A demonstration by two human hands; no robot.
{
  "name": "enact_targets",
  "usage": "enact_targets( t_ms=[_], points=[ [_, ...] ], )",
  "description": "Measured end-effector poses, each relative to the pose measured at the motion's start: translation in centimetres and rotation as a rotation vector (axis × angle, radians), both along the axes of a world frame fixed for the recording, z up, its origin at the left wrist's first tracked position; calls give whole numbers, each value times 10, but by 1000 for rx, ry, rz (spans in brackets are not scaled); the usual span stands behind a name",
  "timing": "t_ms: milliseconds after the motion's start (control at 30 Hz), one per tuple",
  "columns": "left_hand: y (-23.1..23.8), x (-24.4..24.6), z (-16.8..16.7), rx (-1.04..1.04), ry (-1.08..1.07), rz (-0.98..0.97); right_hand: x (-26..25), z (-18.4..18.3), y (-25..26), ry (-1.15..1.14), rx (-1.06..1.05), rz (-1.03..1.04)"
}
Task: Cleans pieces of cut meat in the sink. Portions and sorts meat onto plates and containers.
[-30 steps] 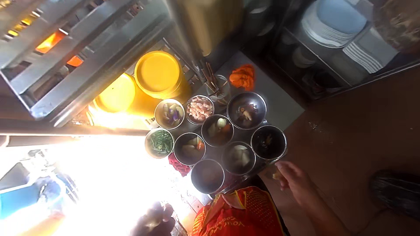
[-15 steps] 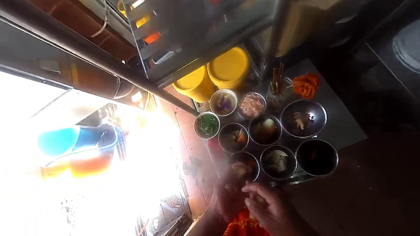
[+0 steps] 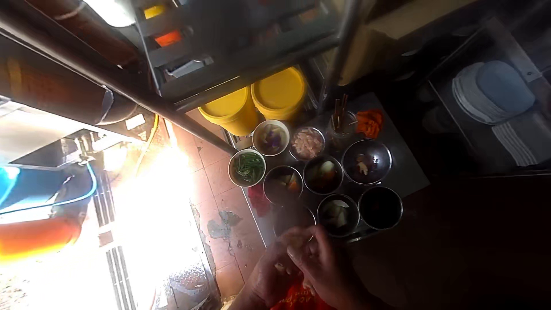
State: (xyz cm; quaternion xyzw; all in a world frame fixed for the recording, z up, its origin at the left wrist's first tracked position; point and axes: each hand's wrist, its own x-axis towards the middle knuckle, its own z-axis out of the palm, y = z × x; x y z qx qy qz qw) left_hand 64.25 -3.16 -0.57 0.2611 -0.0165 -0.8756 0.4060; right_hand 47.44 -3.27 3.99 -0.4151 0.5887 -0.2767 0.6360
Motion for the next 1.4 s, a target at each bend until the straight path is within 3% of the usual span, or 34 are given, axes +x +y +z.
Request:
enact_targets(
  t_ms=[133, 233, 400, 500, 567, 633, 700, 867, 1000, 1133, 1233, 1300, 1400],
  points=[
    [21, 14, -23, 74, 102, -134, -7, -19, 5, -260, 307, -43],
    [29, 18, -32, 120, 24, -274, -14, -33, 15, -428, 470, -69],
    [21, 22, -40, 18, -19, -408, -50, -47, 22, -540, 548, -56],
    [19, 27, -47, 9, 17, -372, -80, -62, 18, -406, 495, -162],
    [19, 32, -49, 57, 37, -312, -99, -78, 8, -71, 441, -215],
    [20, 35, -48, 145, 79, -247, -113, -92, -2, 302, 425, -151],
    [17, 35, -48, 200, 95, -186, -110, -89, -12, 438, 354, -68],
    [11, 32, -44, 236, 103, -98, -50, -55, -9, 267, -69, 242],
    [8, 31, -42, 232, 159, -55, -15, -48, -1, 246, -199, 430],
    [16, 38, -45, 197, 175, -69, 4, -46, -5, 410, -94, 734],
    [29, 43, -52, 208, 184, -95, 4, -51, -12, 329, 13, 902],
    [36, 50, -54, 216, 174, -72, 2, -61, -10, 207, 47, 892],
    [40, 64, -56, 227, 106, -31, -6, -76, -11, 39, 177, 715]
  ],
)
